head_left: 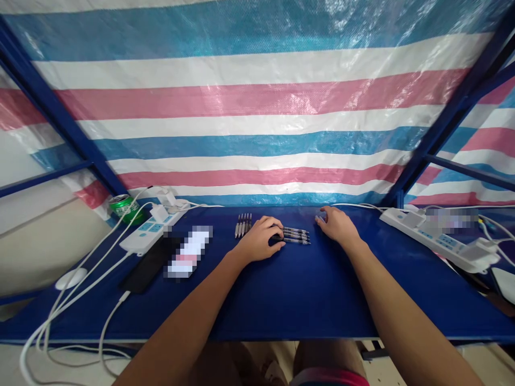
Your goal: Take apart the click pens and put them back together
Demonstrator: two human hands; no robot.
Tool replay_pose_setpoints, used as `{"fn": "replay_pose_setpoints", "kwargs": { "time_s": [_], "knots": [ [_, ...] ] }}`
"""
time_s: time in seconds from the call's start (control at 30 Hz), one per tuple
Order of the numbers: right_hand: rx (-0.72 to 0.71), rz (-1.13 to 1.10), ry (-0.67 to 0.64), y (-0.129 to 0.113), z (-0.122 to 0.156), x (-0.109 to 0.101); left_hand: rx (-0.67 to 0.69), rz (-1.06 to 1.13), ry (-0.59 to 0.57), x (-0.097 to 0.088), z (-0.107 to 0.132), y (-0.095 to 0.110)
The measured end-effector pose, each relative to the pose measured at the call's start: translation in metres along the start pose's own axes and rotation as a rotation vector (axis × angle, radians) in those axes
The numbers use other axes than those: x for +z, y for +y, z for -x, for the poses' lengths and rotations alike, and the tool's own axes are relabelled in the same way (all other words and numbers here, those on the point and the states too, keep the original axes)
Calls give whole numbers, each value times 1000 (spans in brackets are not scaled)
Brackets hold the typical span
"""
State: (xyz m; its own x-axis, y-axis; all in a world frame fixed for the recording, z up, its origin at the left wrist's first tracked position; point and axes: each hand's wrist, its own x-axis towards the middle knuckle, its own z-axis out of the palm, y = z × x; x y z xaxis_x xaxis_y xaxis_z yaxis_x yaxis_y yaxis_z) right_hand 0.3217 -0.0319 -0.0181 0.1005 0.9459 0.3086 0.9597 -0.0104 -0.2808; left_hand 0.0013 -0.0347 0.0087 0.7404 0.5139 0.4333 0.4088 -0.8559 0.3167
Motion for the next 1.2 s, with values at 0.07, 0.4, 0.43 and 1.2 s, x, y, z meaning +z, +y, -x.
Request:
{"fn": "replay_pose_setpoints", "kwargs": {
  "time_s": [0.07,0.4,0.43,1.2],
  "knots": [
    [3,4,-2,1,0,1,-11,3,5,0,1,-4],
    [35,-30,32,-4,3,0,-8,75,-4,3,-2,-10],
    [14,-66,40,-8,3,-2,-9,81,7,3,-3,-10],
    [-268,-1017,-317,-73,24,-16,-174,-60,47,-3,1,-12]
  ]
}}
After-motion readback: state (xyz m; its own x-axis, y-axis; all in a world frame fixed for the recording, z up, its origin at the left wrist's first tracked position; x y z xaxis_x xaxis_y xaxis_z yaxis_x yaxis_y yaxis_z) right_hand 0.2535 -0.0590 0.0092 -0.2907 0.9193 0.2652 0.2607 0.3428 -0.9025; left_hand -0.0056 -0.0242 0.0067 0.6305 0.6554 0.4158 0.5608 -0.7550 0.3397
